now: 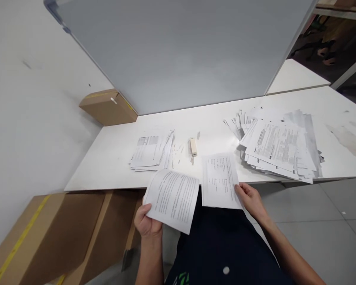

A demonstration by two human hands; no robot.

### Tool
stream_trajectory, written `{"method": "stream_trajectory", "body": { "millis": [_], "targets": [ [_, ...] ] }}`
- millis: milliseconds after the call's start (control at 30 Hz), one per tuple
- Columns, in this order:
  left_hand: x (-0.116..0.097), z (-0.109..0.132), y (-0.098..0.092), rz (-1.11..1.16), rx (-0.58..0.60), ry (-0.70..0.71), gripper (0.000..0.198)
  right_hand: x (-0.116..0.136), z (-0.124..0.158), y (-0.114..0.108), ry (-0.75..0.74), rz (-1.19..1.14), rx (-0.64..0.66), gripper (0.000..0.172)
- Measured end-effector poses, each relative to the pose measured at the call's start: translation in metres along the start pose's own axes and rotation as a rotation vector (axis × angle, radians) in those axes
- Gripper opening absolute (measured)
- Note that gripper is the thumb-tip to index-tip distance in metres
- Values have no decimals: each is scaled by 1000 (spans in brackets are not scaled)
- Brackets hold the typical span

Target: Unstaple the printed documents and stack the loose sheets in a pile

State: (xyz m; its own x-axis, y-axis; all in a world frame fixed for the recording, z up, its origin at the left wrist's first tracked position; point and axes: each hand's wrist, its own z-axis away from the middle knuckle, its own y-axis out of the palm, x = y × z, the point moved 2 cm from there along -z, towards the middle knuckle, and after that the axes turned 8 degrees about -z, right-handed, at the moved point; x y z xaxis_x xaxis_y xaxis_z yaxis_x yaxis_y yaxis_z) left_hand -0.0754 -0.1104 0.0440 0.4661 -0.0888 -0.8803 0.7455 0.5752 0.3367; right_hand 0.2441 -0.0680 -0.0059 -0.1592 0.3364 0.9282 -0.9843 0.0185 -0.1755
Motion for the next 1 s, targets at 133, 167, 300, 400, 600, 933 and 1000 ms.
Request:
{"method": "stream_trajectory", "body": {
  "millis": [133,167,300,400,600,933,1000],
  "targets": [
    [5,6,15,9,79,-13,42,-4,3,12,23,-128,45,35],
    [10,7,19,15,86,-36,42,-5,4,15,28,-169,63,35],
    [35,14,35,8,103,-171,38,-7,5,27,72,-317,116,34],
    [54,24,43,-68,127,-219,32,-9,6,31,144,-390,121,34],
    [82,28,37,-658,314,-180,21,-7,5,35,153,-446,160,34],
    [80,0,45,-694,474,-121,31,1,7,38,2,-234,229,36],
    [66,4,64,-598,491,-42,33,14,8,36,-49,-218,222,34]
  ]
}}
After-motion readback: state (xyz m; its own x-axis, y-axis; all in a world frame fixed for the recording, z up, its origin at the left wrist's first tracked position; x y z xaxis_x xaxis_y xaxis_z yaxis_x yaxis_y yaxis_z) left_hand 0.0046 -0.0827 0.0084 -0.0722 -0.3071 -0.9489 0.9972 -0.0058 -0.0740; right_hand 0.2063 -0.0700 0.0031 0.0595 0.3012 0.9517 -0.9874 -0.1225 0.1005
